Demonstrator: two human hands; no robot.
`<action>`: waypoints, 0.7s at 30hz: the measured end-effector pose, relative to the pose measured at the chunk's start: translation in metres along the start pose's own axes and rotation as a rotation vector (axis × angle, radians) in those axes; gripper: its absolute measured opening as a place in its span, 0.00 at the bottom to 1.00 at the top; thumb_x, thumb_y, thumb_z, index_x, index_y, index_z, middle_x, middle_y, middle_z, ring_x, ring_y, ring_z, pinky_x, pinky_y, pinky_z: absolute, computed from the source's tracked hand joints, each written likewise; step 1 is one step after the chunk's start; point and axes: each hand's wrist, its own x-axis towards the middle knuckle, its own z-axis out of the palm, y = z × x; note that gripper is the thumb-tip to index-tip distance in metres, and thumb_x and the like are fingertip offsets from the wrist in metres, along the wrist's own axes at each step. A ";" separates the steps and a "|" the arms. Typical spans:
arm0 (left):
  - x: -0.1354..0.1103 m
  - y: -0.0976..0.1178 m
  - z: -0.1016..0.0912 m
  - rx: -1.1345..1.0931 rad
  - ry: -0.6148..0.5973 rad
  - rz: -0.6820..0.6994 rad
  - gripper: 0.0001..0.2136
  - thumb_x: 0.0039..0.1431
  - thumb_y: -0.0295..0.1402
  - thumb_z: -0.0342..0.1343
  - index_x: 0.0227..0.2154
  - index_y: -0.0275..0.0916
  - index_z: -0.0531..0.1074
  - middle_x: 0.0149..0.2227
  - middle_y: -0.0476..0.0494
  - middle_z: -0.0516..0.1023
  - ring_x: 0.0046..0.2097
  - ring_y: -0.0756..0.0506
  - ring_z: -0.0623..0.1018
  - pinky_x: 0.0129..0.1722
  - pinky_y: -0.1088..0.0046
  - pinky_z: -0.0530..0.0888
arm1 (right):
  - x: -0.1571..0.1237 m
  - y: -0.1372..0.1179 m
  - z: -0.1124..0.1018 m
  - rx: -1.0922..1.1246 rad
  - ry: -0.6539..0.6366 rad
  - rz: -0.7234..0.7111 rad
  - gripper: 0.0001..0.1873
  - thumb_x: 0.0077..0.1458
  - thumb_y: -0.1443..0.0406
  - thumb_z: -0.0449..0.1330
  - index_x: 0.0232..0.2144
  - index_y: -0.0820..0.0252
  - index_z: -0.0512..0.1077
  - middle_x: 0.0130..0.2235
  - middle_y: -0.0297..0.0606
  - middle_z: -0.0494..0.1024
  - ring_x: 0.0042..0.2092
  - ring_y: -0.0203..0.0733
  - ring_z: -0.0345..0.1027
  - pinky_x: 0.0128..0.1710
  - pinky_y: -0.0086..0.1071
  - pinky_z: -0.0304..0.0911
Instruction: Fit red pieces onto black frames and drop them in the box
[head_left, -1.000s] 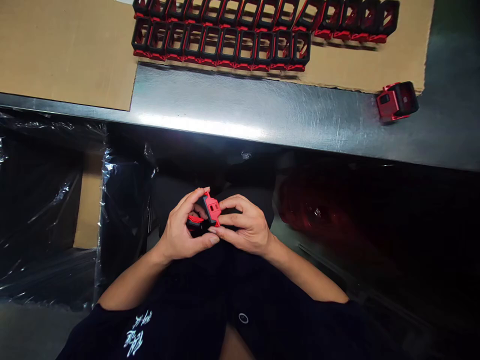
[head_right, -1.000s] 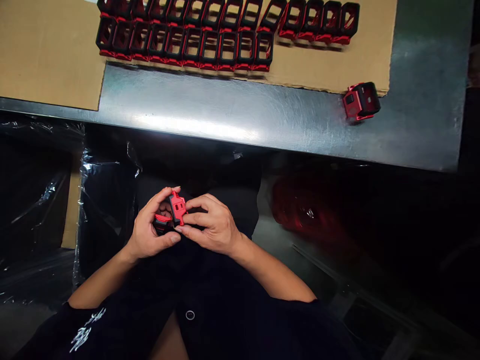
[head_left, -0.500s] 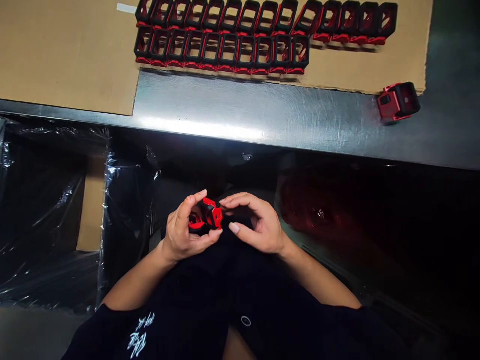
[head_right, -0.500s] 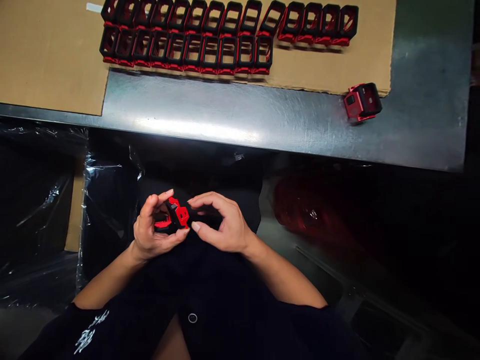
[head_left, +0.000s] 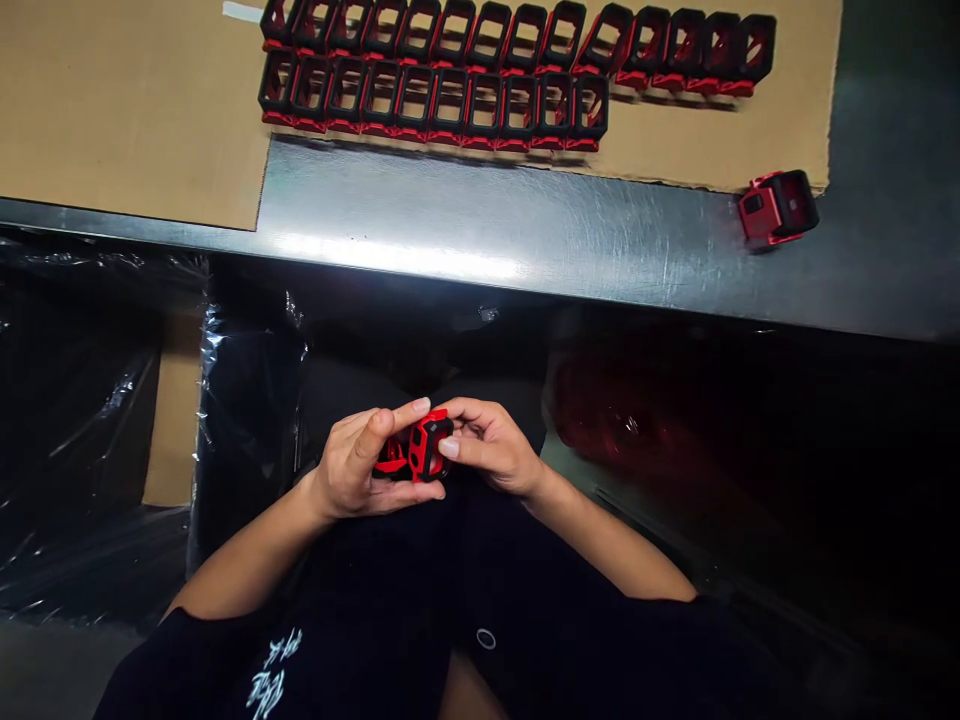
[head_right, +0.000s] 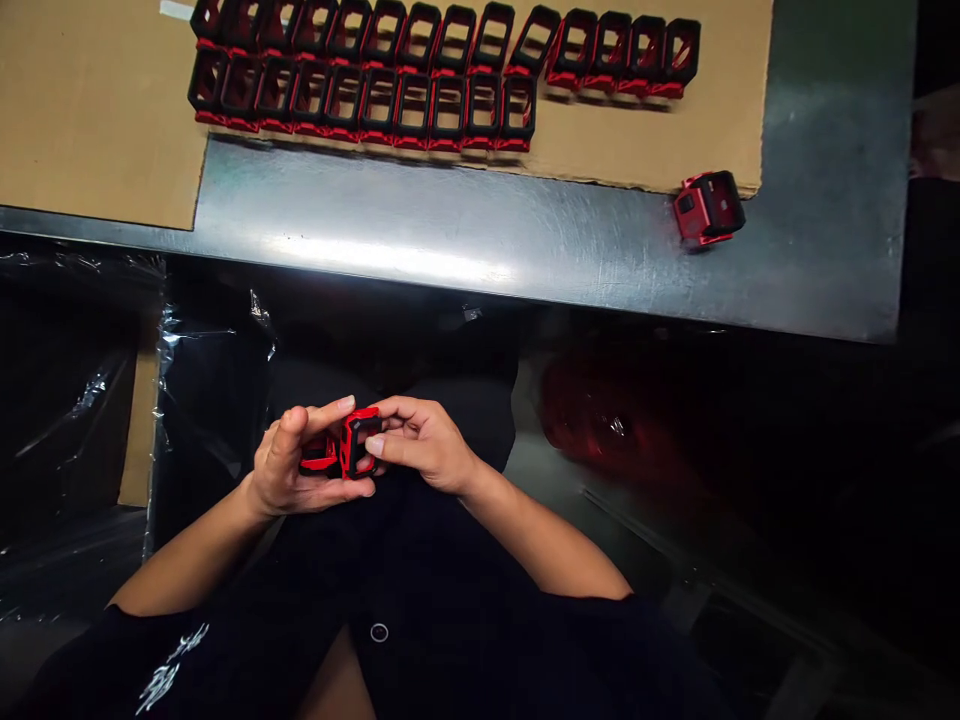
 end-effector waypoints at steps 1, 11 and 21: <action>0.001 0.003 0.002 -0.034 0.028 -0.049 0.57 0.50 0.47 0.73 0.74 0.35 0.43 0.54 0.24 0.79 0.40 0.44 0.84 0.35 0.70 0.83 | 0.002 0.001 0.000 0.084 -0.021 0.056 0.16 0.51 0.58 0.73 0.39 0.60 0.77 0.31 0.34 0.82 0.27 0.35 0.78 0.27 0.25 0.74; -0.010 0.014 0.012 -0.202 -0.019 -0.506 0.48 0.55 0.50 0.69 0.72 0.45 0.49 0.55 0.30 0.76 0.35 0.48 0.81 0.33 0.70 0.83 | 0.009 -0.006 0.008 0.220 0.021 0.201 0.20 0.49 0.56 0.75 0.36 0.63 0.74 0.23 0.29 0.78 0.19 0.28 0.69 0.17 0.18 0.64; -0.025 0.006 0.012 -0.333 0.061 -0.507 0.42 0.53 0.49 0.70 0.68 0.48 0.60 0.62 0.30 0.72 0.54 0.38 0.81 0.47 0.61 0.83 | -0.004 -0.036 0.003 -0.241 0.246 0.059 0.14 0.54 0.58 0.69 0.40 0.62 0.80 0.30 0.36 0.83 0.26 0.32 0.74 0.25 0.23 0.65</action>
